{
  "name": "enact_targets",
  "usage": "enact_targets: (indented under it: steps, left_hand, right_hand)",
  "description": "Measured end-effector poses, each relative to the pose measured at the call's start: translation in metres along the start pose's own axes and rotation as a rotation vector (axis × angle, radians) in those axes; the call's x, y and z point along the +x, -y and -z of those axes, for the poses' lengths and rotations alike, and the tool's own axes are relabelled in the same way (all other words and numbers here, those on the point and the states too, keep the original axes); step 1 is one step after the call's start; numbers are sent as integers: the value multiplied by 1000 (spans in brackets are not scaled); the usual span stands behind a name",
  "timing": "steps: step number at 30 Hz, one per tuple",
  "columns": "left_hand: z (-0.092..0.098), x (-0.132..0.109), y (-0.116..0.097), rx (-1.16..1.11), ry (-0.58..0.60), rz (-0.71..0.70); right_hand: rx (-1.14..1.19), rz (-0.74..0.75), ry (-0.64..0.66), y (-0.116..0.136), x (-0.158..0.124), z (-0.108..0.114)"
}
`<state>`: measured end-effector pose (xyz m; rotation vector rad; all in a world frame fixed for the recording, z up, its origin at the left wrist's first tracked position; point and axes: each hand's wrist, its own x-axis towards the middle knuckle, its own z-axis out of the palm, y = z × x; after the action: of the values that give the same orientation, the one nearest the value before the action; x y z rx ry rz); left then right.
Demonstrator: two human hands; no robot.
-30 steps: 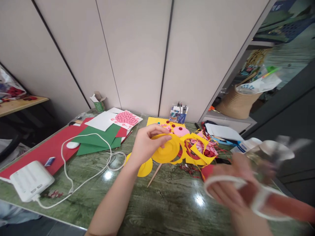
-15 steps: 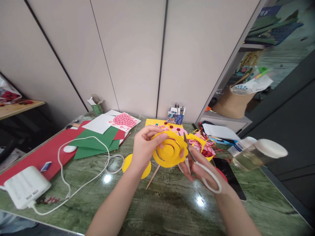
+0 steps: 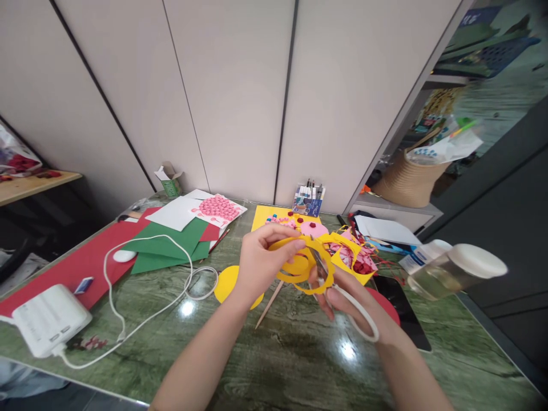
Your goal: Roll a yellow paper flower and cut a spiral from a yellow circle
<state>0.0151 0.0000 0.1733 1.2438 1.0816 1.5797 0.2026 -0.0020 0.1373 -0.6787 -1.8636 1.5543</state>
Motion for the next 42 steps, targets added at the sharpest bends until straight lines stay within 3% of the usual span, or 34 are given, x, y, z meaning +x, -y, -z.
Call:
enact_targets:
  steps: [12,18,21,27,42]
  left_hand:
    - [1,-1,1,145,-38,-79]
    - [2,-1,-2,174,85,-104]
    - [3,-1,-3,169,92,-132]
    - [7,3,-4,76,78,15]
    - [19,9,-8,88,140,47]
  right_hand:
    - [-13,-27,32,3,2,-4]
    - [-64,-24,-15,0,1,-2]
    - [-62,-21,-17,1,1,0]
    - [-58,-38,-11,2,1,0]
    - [-65,-71,3,9,2,-4]
